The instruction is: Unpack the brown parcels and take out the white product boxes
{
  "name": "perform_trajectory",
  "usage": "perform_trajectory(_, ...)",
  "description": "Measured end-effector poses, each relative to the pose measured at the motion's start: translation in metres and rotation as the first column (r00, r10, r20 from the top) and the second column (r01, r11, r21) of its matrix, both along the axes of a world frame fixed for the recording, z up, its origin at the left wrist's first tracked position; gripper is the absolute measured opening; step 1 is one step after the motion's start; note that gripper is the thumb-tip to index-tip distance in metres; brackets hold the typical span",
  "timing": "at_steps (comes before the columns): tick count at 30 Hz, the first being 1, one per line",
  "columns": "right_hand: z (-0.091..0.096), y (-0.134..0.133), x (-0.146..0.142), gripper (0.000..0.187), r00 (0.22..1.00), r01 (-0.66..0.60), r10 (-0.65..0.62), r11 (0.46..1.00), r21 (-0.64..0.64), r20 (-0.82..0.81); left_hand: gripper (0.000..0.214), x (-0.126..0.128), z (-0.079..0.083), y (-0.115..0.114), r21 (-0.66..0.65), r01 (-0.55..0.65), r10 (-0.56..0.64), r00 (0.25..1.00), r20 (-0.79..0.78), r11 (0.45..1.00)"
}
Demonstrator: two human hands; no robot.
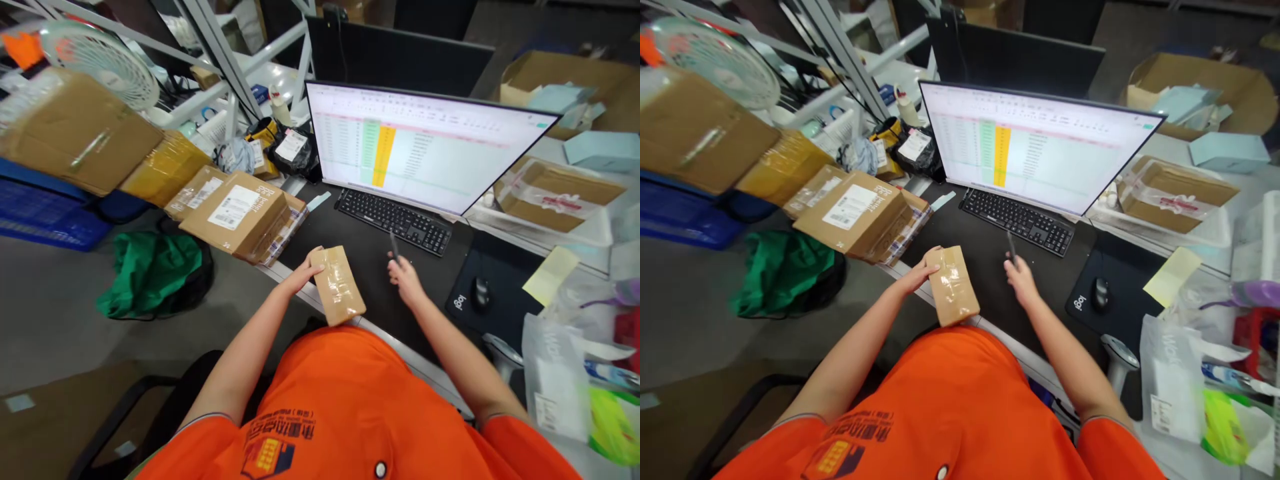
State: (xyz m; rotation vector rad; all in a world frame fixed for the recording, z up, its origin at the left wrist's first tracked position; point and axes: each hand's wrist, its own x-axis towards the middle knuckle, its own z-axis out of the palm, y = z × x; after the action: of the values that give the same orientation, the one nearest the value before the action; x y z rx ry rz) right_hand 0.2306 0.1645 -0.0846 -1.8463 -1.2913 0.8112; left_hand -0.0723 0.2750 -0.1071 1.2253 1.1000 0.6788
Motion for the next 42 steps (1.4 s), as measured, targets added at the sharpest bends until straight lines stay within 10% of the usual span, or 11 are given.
perform_trajectory(4,-0.020,0.011,-0.089,0.060,0.932,0.029,-0.019,0.999,0.022,-0.362,0.075,-0.006,0.032,-0.003,0.113,0.135,-0.112,0.975,-0.189,0.984)
perform_trajectory(8,-0.026,0.006,-0.147,0.078,0.680,0.125,-0.098,0.992,-0.016,-0.727,0.056,-0.001,0.059,-0.044,0.438,0.054,0.221,0.804,-0.552,0.897)
perform_trajectory(13,-0.030,-0.002,-0.181,0.057,0.742,0.025,-0.049,0.999,-0.045,-0.668,0.059,0.004,0.049,-0.092,0.479,0.036,0.324,0.692,-0.645,0.877)
perform_trajectory(21,-0.050,-0.016,-0.158,0.051,0.755,-0.025,-0.039,0.996,-0.088,-0.655,0.068,-0.030,0.016,-0.066,0.384,-0.014,0.299,0.654,-0.695,0.923)
perform_trajectory(30,-0.059,-0.029,-0.097,0.068,0.905,0.012,-0.017,1.000,-0.016,-0.424,0.044,0.002,0.007,-0.023,0.298,0.104,0.161,0.654,-0.740,0.949)
perform_trajectory(42,-0.077,-0.039,-0.109,0.081,0.873,-0.018,-0.039,0.993,-0.112,-0.487,0.050,0.018,0.037,-0.019,0.130,0.114,0.053,0.518,-0.854,0.985)
